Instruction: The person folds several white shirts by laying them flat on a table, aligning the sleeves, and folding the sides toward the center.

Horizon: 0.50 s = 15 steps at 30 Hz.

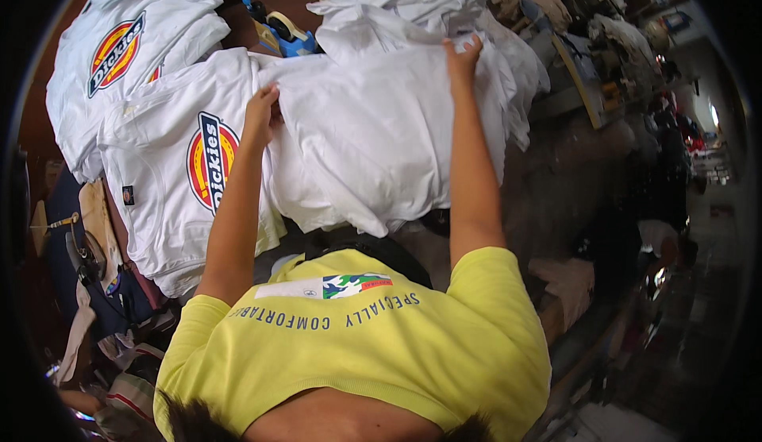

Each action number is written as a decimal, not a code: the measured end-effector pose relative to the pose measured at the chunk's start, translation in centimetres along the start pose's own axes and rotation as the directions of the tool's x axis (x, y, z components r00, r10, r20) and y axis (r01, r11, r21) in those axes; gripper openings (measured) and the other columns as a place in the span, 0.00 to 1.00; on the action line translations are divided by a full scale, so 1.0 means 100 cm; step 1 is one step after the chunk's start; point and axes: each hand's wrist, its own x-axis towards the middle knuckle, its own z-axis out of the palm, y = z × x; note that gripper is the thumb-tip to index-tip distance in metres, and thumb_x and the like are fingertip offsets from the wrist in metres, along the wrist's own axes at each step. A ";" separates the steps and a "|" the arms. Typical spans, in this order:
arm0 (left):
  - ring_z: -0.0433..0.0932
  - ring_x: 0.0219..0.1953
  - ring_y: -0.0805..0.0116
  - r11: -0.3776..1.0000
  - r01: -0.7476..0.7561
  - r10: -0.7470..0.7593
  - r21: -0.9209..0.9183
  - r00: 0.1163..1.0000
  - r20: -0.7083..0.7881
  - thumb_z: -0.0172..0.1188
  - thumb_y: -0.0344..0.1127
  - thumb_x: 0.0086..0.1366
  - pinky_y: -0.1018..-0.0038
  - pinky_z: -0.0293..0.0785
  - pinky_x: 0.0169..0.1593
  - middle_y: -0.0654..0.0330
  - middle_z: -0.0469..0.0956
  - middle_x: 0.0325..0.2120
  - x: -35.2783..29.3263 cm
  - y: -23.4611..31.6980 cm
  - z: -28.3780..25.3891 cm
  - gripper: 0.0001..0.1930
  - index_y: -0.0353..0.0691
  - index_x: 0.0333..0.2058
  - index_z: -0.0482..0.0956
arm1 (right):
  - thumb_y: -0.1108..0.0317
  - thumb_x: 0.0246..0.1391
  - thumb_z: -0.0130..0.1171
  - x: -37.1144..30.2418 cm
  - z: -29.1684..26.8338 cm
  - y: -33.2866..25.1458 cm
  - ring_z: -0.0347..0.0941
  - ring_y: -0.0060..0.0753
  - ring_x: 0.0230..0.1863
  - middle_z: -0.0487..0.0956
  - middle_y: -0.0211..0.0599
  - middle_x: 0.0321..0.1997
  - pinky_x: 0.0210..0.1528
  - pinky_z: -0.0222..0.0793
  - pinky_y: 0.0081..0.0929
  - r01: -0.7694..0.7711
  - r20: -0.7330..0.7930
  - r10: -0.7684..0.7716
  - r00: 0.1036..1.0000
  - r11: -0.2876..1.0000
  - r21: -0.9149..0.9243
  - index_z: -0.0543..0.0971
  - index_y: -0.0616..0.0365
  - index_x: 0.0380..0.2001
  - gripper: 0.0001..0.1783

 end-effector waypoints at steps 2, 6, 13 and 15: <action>0.71 0.25 0.78 1.000 0.023 -0.023 -0.010 1.000 0.009 0.53 0.39 0.59 0.80 0.67 0.29 0.65 0.73 0.28 -0.016 0.013 0.013 0.20 0.39 0.49 0.64 | 0.64 0.37 0.64 0.008 0.042 -0.006 0.63 0.47 0.47 0.68 0.48 0.46 0.51 0.57 0.37 0.607 -0.033 -0.613 0.789 0.787 -0.116 0.64 0.62 0.48 0.34; 0.69 0.24 0.79 0.993 -0.064 0.063 0.097 0.998 0.007 0.58 0.36 0.55 0.82 0.65 0.29 0.66 0.71 0.26 -0.033 0.015 0.024 0.28 0.37 0.53 0.59 | 0.50 0.34 0.64 -0.031 0.101 -0.098 0.62 0.43 0.51 0.66 0.35 0.50 0.49 0.58 0.42 0.729 0.314 -0.670 0.673 0.529 -0.433 0.69 0.52 0.47 0.35; 0.67 0.25 0.79 0.964 -0.153 0.157 0.217 0.988 -0.002 0.62 0.32 0.50 0.84 0.62 0.26 0.65 0.70 0.25 -0.033 0.003 0.025 0.34 0.33 0.54 0.55 | 0.52 0.39 0.60 -0.007 0.151 -0.093 0.69 0.42 0.50 0.75 0.37 0.44 0.49 0.61 0.47 0.770 0.788 -0.064 0.612 0.275 -0.576 0.75 0.50 0.42 0.25; 0.68 0.26 0.78 0.945 -0.134 0.159 0.298 0.986 -0.058 0.62 0.31 0.50 0.84 0.63 0.27 0.63 0.71 0.26 -0.042 0.008 0.030 0.35 0.31 0.54 0.55 | 0.55 0.41 0.59 0.007 0.140 -0.104 0.73 0.42 0.43 0.77 0.33 0.39 0.44 0.65 0.44 0.682 0.667 -0.317 0.675 0.613 -0.399 0.79 0.42 0.34 0.14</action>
